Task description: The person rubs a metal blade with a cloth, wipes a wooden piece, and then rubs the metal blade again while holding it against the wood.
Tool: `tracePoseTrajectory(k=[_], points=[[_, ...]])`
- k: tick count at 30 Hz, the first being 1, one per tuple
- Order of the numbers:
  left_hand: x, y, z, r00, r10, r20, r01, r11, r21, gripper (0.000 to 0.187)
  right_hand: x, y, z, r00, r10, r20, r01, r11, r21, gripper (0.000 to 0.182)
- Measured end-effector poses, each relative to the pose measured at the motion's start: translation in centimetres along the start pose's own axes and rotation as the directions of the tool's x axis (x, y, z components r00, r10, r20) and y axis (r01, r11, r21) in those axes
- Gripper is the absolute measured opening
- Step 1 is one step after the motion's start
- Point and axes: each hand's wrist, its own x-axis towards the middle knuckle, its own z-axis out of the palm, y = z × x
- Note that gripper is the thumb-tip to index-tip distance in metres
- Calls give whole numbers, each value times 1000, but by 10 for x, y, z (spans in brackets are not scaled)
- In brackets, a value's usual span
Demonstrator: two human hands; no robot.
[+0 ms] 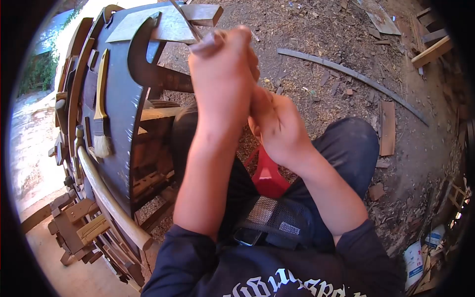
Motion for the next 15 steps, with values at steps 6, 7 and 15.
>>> tracePoseTrajectory(k=[6, 7, 15], points=[[-10, 5, -7, 1000, -21, 0, 21, 993, 120, 28, -12, 3, 17, 1000, -21, -21, 21, 999, 29, 49], [-12, 7, -7, 999, -49, 6, 48, 995, 93, 28, -15, 0, 16, 997, 72, -3, -72, 996, 43, 46], [-48, -63, -28, 997, 30, 72, -46, 971, 236, 36, -56, 24, -2, 1000, -20, -16, 16, 973, -230, 44]])
